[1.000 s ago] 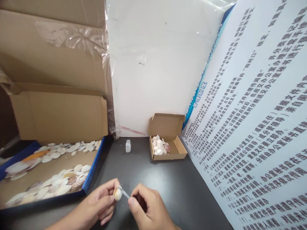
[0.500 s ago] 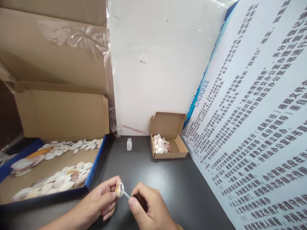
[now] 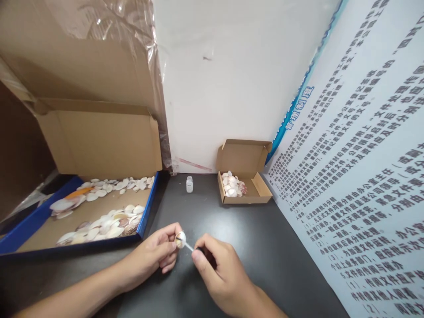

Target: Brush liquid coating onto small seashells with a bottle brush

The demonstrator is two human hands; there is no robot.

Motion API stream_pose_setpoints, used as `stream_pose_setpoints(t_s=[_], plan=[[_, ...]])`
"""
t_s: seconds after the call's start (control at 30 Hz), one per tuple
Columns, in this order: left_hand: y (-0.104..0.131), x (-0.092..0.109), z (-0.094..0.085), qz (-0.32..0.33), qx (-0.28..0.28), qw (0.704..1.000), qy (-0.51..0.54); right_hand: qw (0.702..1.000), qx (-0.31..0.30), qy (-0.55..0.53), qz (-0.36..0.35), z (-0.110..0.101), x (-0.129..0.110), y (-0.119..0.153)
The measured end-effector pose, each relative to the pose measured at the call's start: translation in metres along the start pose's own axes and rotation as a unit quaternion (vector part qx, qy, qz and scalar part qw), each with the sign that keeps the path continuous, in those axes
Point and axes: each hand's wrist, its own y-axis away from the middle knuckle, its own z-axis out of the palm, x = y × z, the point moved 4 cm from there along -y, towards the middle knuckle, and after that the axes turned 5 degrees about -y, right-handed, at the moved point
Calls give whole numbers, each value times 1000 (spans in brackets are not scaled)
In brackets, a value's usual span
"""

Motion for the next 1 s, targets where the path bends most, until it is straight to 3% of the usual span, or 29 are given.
stream_pose_setpoints(t_s=[0.1, 0.27, 0.4, 0.57, 0.73, 1.0], plan=[[0, 2, 1, -1, 1, 1000, 0, 1000, 24, 9, 9, -3, 1, 1], [1, 2, 1, -5, 4, 1000, 1, 1000, -3, 5, -7, -1, 0, 1], [0, 2, 1, -2, -2, 1000, -6, 999, 28, 18, 14, -4, 1, 0], [0, 2, 1, -1, -1, 1000, -3, 1000, -8, 1, -3, -1, 0, 0], [2, 2, 1, -5, -2, 1000, -7, 1000, 22, 10, 12, -4, 0, 0], [1, 3, 3, -7, -4, 1000, -9, 1000, -9, -3, -5, 0, -1, 3]])
